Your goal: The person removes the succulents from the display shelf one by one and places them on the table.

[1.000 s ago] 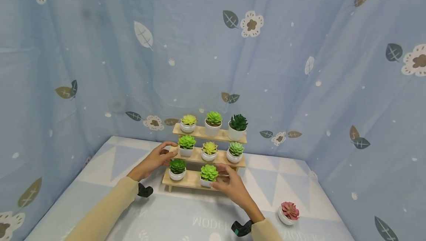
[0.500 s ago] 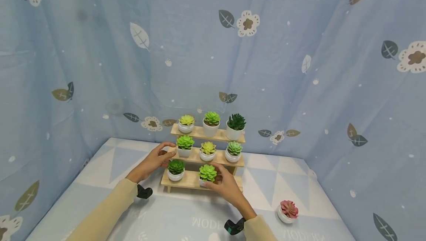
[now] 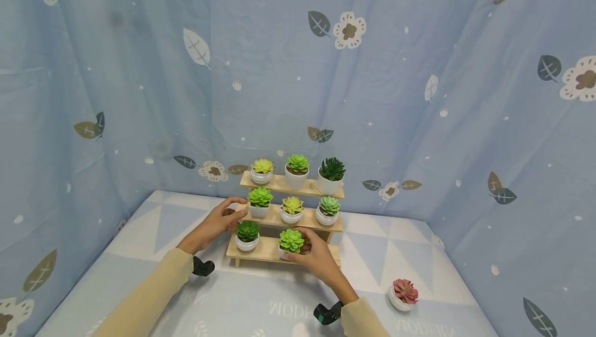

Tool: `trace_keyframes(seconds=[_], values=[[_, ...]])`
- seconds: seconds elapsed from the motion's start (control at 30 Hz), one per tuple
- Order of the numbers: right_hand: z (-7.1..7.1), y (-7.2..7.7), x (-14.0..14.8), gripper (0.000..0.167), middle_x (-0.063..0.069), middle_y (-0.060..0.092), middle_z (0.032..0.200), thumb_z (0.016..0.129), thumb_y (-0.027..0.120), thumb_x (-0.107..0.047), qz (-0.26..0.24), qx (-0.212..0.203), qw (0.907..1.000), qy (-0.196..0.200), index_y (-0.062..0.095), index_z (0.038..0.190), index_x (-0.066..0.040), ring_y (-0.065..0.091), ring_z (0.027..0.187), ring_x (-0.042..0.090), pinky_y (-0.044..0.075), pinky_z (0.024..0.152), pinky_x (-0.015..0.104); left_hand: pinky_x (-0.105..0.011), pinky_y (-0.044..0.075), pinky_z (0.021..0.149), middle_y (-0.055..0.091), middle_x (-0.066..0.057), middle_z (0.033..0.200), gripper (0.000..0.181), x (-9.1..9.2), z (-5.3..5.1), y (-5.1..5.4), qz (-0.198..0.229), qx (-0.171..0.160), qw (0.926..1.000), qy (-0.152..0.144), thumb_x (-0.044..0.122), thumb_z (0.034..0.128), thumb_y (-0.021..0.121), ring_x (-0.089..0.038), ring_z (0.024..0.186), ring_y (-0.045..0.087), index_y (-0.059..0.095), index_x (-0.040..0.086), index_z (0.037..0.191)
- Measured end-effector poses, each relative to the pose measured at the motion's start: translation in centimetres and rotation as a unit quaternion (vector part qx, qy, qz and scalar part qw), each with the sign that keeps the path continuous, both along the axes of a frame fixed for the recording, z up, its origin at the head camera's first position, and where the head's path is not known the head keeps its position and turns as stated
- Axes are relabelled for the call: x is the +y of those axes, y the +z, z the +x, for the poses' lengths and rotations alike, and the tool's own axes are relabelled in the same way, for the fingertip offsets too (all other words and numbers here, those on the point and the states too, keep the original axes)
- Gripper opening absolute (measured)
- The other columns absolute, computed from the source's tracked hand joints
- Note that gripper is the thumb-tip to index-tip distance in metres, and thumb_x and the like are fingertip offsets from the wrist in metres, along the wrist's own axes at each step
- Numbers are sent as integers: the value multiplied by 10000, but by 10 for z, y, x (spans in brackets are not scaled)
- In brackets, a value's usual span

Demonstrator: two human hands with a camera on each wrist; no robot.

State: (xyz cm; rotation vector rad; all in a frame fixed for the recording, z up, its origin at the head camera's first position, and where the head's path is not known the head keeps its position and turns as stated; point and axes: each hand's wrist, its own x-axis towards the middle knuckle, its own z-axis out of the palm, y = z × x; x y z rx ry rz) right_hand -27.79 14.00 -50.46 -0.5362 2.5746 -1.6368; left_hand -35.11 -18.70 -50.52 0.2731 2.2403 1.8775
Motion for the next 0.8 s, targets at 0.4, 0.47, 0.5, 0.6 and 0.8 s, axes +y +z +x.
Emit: trace_keyframes(seconds=[0.4, 0.47, 0.5, 0.6, 0.8], values=[[0, -2, 2, 707, 31, 657, 1211, 828, 893, -354, -1, -210, 9997, -96, 575, 1421, -138, 673, 980, 178, 561, 785, 319, -448, 544, 865, 554, -186, 1265, 599, 0, 1, -2, 72, -37, 10000, 13, 520, 942, 718, -315, 1002, 600, 493, 291, 1448], [0, -2, 3, 709, 26, 659, 1225, 830, 887, -372, 45, -231, 9997, -106, 577, 1424, -139, 671, 986, 175, 559, 782, 320, -446, 545, 864, 556, -186, 1265, 597, 0, 1, -2, 64, -41, 10000, 21, 521, 943, 717, -315, 1003, 601, 494, 293, 1448], [1, -1, 3, 706, 30, 660, 1227, 832, 886, -374, 51, -218, 9997, -105, 578, 1421, -135, 671, 989, 176, 560, 783, 321, -446, 545, 864, 555, -186, 1267, 597, 0, 1, -2, 63, -40, 10000, 16, 522, 944, 716, -315, 1006, 600, 492, 295, 1448], [1, 1, 3, 692, 35, 658, 1224, 829, 890, -365, 32, -198, 9997, -112, 586, 1409, -140, 674, 999, 176, 562, 795, 316, -451, 544, 862, 555, -185, 1267, 602, 1, 1, -2, 86, -45, 9999, 23, 525, 939, 720, -316, 1009, 602, 493, 297, 1448], [1, 5, 1, 679, 66, 641, 1217, 835, 893, -302, -120, -204, 9996, -127, 579, 1410, -125, 682, 1003, 195, 569, 792, 309, -452, 544, 861, 555, -182, 1274, 601, 1, -1, -3, 82, -47, 10000, 32, 523, 934, 727, -316, 1017, 603, 498, 299, 1442]])
